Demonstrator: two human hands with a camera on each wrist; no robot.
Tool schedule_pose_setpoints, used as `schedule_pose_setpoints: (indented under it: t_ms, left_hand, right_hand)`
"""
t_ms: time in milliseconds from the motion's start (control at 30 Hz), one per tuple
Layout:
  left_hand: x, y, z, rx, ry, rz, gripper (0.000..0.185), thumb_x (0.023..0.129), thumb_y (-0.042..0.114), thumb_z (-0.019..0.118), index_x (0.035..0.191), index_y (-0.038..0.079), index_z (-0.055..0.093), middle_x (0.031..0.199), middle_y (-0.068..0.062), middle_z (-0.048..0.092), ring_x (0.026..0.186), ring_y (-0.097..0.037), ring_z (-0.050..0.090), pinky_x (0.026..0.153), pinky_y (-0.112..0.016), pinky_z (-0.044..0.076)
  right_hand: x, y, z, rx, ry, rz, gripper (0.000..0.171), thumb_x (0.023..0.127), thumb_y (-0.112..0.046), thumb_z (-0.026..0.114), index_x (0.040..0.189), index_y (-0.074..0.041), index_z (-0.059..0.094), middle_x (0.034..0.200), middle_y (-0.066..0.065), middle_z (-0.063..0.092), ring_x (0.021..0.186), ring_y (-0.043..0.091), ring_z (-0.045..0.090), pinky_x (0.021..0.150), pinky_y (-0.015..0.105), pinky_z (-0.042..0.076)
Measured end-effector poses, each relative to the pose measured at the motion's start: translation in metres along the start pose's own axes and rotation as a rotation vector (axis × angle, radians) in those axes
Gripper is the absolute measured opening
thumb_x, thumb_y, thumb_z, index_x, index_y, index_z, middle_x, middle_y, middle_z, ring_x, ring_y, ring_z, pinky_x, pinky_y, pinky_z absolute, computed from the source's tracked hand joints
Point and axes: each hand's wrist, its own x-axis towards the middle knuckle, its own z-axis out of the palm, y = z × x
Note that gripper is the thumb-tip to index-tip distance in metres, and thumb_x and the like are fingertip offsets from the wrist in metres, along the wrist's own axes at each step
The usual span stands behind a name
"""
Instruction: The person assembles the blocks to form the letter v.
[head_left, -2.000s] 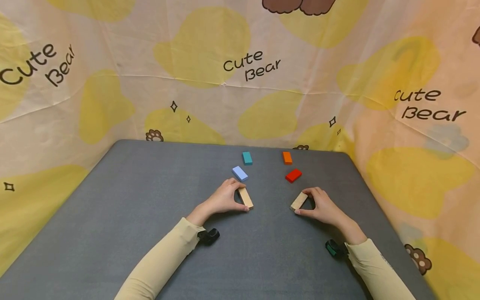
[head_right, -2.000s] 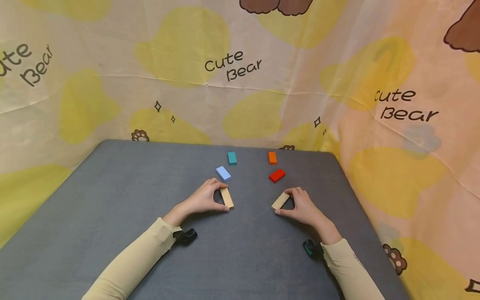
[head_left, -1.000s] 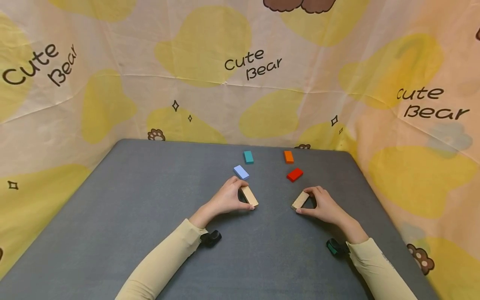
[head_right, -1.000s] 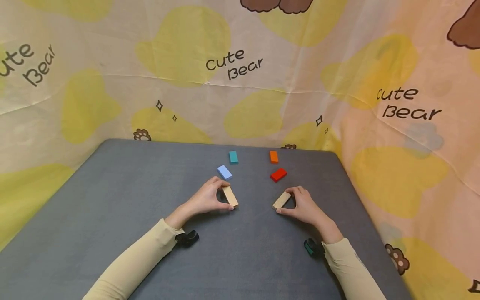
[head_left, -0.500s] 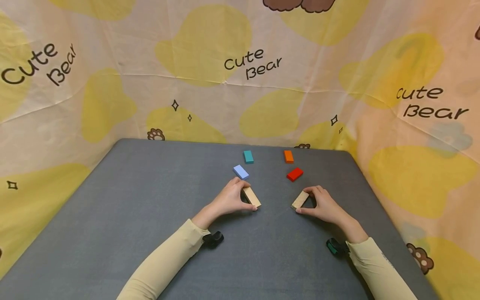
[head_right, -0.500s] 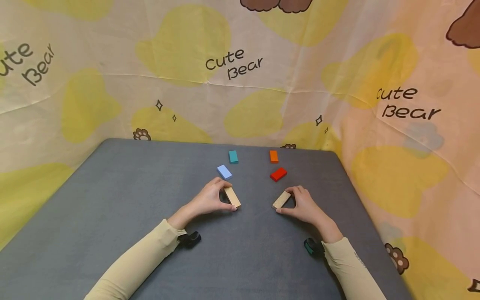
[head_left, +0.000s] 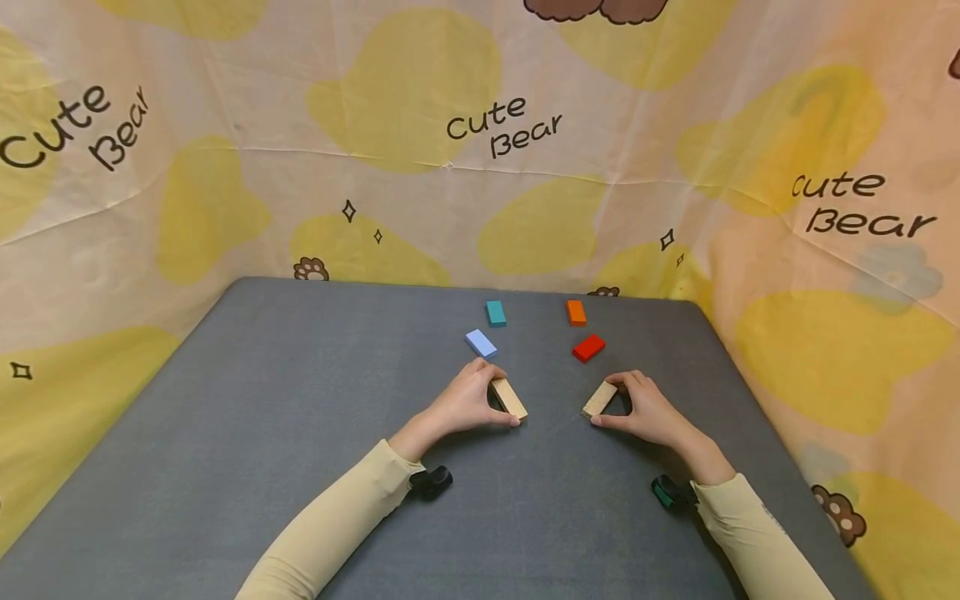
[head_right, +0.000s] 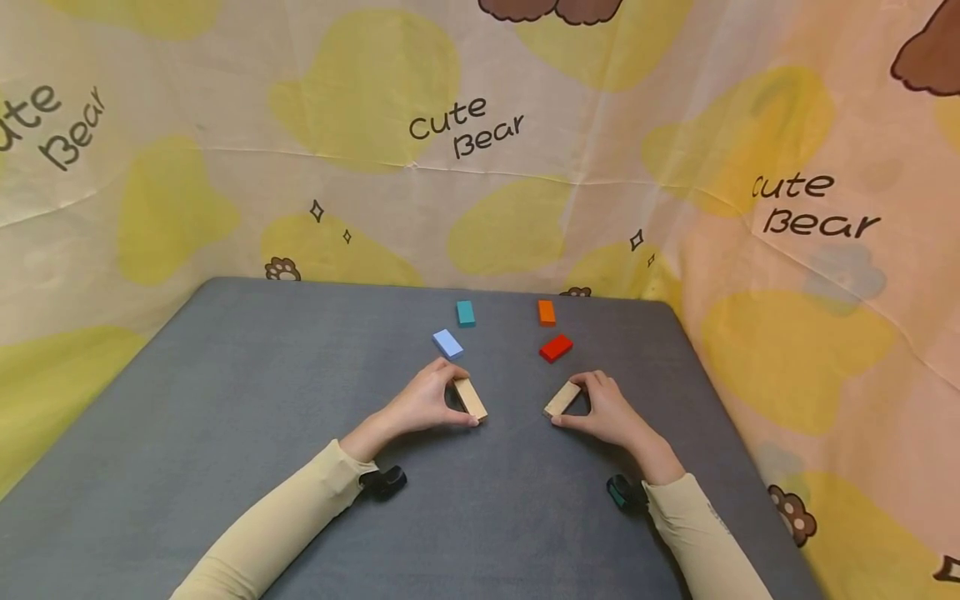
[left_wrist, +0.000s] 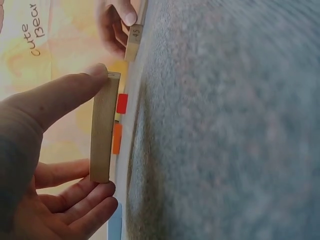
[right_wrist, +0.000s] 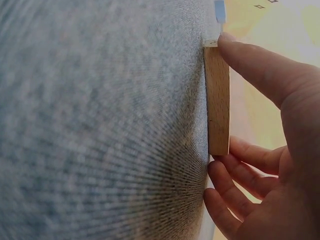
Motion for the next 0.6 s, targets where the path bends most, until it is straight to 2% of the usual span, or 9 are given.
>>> schedule_pose_setpoints:
  t_ms: [400,600]
  left_hand:
    - [0.0044,0.0025,0.0046,0.012,-0.067,-0.019,0.074,0.061,0.048,0.085,0.115,0.002,0.062,0.099,-0.006,0.053,0.086,-0.016,0.050,0.079,-0.028,0.045]
    - [0.0047,0.0047,0.0065,0.022,-0.071,-0.014,0.074,0.061,0.047,0.085,0.114,0.001,0.061,0.098,-0.007,0.053,0.085,-0.016,0.050,0.079,-0.029,0.045]
  right_hand:
    - [0.0018,0.0020,0.0016,0.001,0.002,0.002,0.075,0.075,-0.050,0.075,0.125,0.000,0.051,0.113,0.016,0.051,0.102,0.028,0.048,0.089,0.047,0.041]
    - [0.0029,0.0025,0.0028,-0.001,0.002,0.007,0.076,0.075,-0.051,0.075,0.125,0.000,0.051,0.113,0.016,0.051,0.102,0.028,0.048,0.089,0.047,0.041]
